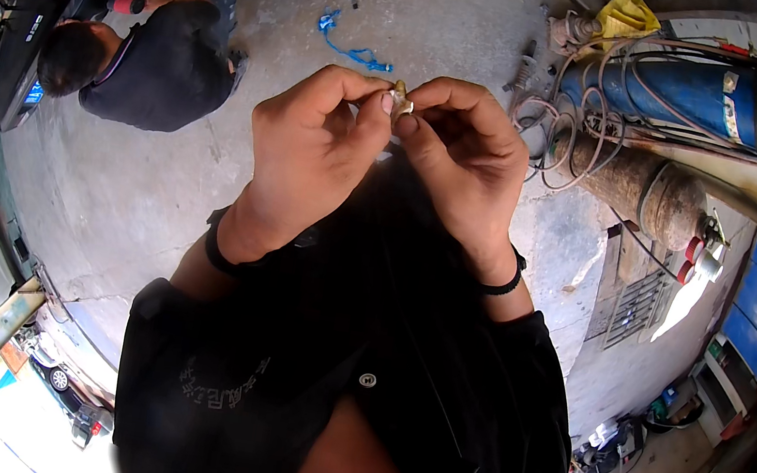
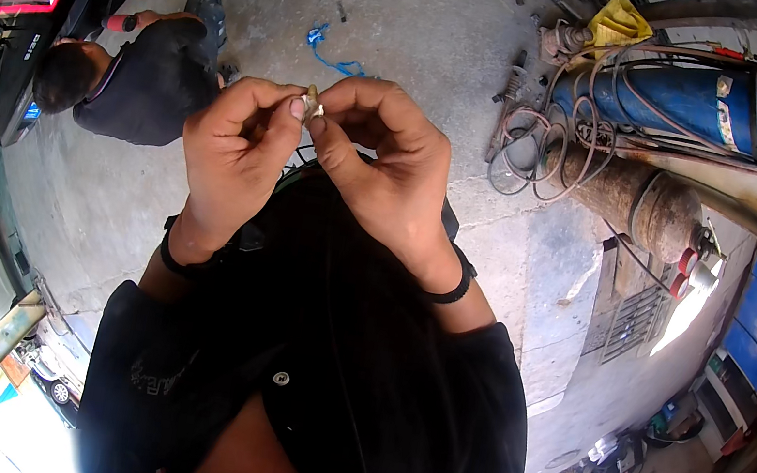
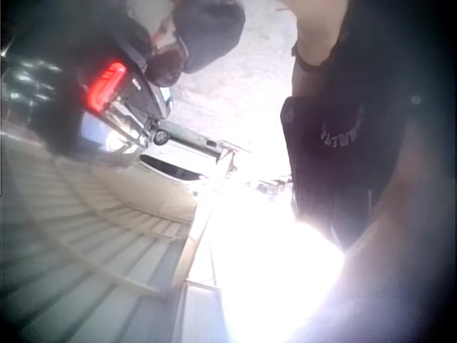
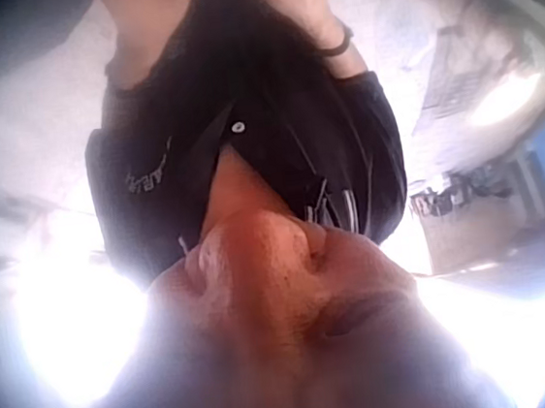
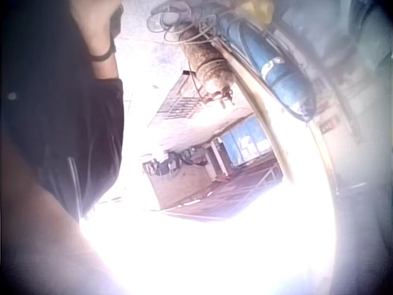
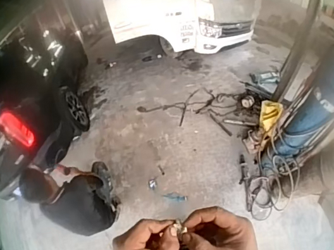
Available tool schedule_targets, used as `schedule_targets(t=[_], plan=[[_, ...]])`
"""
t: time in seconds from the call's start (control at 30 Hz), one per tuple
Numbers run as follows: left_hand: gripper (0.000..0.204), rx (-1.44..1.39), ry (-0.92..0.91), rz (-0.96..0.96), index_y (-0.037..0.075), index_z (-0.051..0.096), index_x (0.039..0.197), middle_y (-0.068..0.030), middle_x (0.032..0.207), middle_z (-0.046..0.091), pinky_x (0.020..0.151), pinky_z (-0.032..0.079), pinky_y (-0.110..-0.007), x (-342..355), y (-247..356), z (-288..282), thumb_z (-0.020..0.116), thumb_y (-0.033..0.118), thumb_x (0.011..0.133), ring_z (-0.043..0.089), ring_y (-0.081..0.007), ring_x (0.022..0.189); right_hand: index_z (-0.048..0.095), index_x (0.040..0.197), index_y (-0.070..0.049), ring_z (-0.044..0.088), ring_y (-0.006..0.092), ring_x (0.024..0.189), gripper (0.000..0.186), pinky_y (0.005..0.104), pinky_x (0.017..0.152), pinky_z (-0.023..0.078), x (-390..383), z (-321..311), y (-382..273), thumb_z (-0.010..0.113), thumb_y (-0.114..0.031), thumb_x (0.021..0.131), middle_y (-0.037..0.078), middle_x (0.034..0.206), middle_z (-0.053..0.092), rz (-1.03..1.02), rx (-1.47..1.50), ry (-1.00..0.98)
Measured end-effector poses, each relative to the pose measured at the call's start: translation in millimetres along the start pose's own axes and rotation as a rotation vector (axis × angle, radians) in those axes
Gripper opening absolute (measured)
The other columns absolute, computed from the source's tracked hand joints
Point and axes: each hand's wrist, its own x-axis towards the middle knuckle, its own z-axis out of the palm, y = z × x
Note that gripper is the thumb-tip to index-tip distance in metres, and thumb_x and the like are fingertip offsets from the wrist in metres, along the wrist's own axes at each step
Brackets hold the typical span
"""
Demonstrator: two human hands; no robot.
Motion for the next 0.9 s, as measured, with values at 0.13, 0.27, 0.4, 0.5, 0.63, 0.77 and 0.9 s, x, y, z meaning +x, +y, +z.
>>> schedule_targets(t=[0.13, 0.27, 0.4, 0.5, 0.63, 0.77, 0.9], plan=[[0.007, 0.002, -0.007, -0.018, -0.002, 0.069, 0.100, -0.0049, 0.085, 0.074, 0.059, 0.050, -0.020, 0, 2, -1, 0.072, 0.001, 0.095, 0.061, -0.0026, 0.064, 0.064, 0.115, 0.005, 0.070, 0.0135, 0.098, 0.025, 0.0282, 0.090, 0.057, 0, 0, 0, 0.068, 0.012, 0.092, 0.007, 0.108, 0.070, -0.016, -0.021, 0.021], [0.006, -0.046, -0.011, -0.057, -0.003, 0.068, 0.101, -0.0035, 0.085, 0.074, 0.062, 0.050, -0.020, -1, 3, -1, 0.070, 0.000, 0.096, 0.062, -0.0022, 0.069, 0.063, 0.110, 0.003, 0.070, 0.0110, 0.093, 0.021, 0.0268, 0.085, 0.057, 0, 2, 1, 0.070, 0.011, 0.091, 0.005, 0.099, 0.070, -0.054, -0.001, 0.060], [0.006, -0.142, 0.014, -0.102, -0.003, 0.067, 0.100, -0.0028, 0.083, 0.072, 0.061, 0.045, -0.019, -1, 5, -1, 0.066, 0.003, 0.100, 0.056, -0.0012, 0.068, 0.062, 0.111, 0.003, 0.070, 0.0121, 0.093, 0.023, 0.0269, 0.085, 0.057, 0, 2, 3, 0.071, 0.010, 0.091, 0.006, 0.099, 0.070, -0.121, 0.014, 0.092], [0.011, -0.200, 0.016, -0.131, -0.003, 0.067, 0.102, -0.0042, 0.081, 0.070, 0.050, 0.036, -0.018, 0, 7, -1, 0.060, 0.006, 0.104, 0.046, 0.0001, 0.056, 0.061, 0.113, 0.003, 0.070, 0.0127, 0.093, 0.024, 0.0268, 0.084, 0.057, 0, 1, 3, 0.071, 0.009, 0.092, 0.007, 0.100, 0.071, -0.153, 0.051, 0.120], [0.010, -0.292, 0.016, -0.183, -0.004, 0.066, 0.102, -0.0037, 0.084, 0.070, 0.058, 0.041, -0.019, 0, 12, -4, 0.061, 0.005, 0.104, 0.050, -0.0012, 0.064, 0.061, 0.113, 0.003, 0.070, 0.0130, 0.092, 0.021, 0.0264, 0.081, 0.056, 0, -1, 0, 0.069, 0.007, 0.095, 0.009, 0.101, 0.070, -0.142, 0.177, 0.084], [0.010, -0.389, -0.020, -0.226, -0.005, 0.066, 0.103, -0.0024, 0.085, 0.070, 0.059, 0.042, -0.018, 1, 19, -7, 0.061, 0.004, 0.104, 0.051, -0.0007, 0.066, 0.060, 0.111, 0.003, 0.070, 0.0165, 0.090, 0.016, 0.0284, 0.081, 0.056, 0, -2, -10, 0.066, 0.007, 0.096, 0.013, 0.100, 0.070, -0.161, 0.313, -0.024], [0.010, -0.393, -0.054, -0.222, -0.004, 0.065, 0.105, -0.0028, 0.086, 0.070, 0.059, 0.041, -0.017, 0, 25, -5, 0.061, 0.004, 0.104, 0.051, 0.0000, 0.066, 0.063, 0.099, 0.000, 0.069, 0.0240, 0.072, 0.010, 0.0320, 0.060, 0.056, -7, 2, -34, 0.070, -0.002, 0.093, 0.016, 0.085, 0.069, -0.213, 0.463, -0.309]])
